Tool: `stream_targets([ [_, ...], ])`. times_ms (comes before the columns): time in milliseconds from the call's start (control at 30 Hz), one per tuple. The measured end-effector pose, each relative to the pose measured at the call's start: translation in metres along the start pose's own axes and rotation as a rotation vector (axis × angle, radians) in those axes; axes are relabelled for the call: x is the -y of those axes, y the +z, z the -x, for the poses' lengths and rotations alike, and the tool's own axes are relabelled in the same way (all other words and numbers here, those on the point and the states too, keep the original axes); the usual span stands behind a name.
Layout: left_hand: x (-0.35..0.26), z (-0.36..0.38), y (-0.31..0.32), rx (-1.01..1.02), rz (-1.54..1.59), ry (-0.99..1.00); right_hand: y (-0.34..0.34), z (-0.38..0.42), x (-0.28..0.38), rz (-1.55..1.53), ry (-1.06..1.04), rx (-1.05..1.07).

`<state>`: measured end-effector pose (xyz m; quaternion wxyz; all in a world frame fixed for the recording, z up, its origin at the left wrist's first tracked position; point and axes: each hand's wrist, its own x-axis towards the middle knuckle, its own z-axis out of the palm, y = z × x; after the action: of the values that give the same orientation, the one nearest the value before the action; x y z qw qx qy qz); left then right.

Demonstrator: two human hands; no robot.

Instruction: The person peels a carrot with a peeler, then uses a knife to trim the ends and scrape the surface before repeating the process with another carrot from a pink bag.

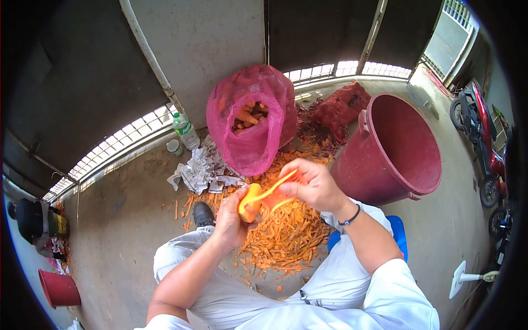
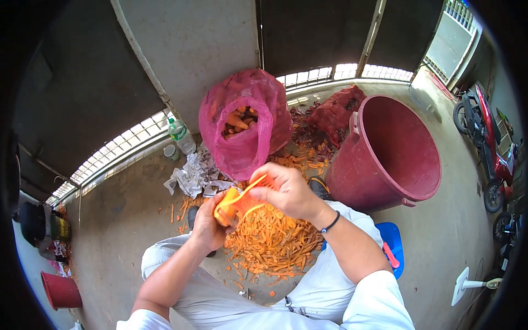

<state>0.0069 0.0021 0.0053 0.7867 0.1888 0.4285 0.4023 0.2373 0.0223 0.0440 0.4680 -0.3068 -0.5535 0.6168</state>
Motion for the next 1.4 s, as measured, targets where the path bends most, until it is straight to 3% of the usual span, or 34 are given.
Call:
stream_targets([
  [67, 0.006, -0.002, 0.006, -0.12, 0.134, 0.042, 0.004, 0.003, 0.002, 0.081, -0.009, 0.055],
  [133, 0.001, 0.004, 0.003, -0.089, 0.122, 0.027, 0.004, 0.005, 0.005, 0.317, -0.106, 0.081],
  [200, -0.001, 0.009, -0.001, 0.063, 0.121, 0.032, 0.006, 0.006, 0.009, 0.336, -0.137, 0.068],
  [267, 0.001, 0.008, 0.006, 0.021, 0.111, 0.054, 0.008, 0.007, 0.012, 0.442, -0.221, 0.073],
  [600, -0.002, 0.016, 0.013, 0.09, 0.056, 0.083, -0.007, 0.002, 0.015, 0.345, -0.153, 0.065],
  [667, -0.004, 0.025, 0.007, 0.136, 0.017, 0.067, -0.035, -0.005, 0.018, 0.328, -0.051, -0.195],
  [767, -0.006, 0.024, 0.006, 0.166, -0.025, 0.022, -0.091, -0.017, -0.007, 0.561, -0.159, -0.432],
  [867, -0.004, 0.018, 0.001, 0.128, 0.03, 0.014, -0.078, -0.015, 0.001, 0.432, -0.173, -0.474],
  [933, -0.008, 0.016, 0.002, 0.117, 0.072, 0.027, -0.057, -0.009, 0.008, 0.286, -0.091, -0.354],
  [1067, -0.008, 0.008, 0.001, 0.074, 0.103, 0.011, -0.012, 0.0, 0.009, 0.118, -0.144, -0.092],
  [1133, -0.006, 0.007, -0.002, 0.059, 0.216, -0.066, 0.004, 0.006, 0.011, 0.151, -0.089, 0.001],
  [1233, 0.0, 0.002, -0.001, 0.002, 0.151, -0.062, 0.009, 0.009, 0.008, 0.379, -0.146, 0.066],
  [1400, -0.001, 0.005, 0.003, -0.051, 0.066, 0.08, 0.008, 0.006, 0.008, 0.335, -0.094, 0.004],
])
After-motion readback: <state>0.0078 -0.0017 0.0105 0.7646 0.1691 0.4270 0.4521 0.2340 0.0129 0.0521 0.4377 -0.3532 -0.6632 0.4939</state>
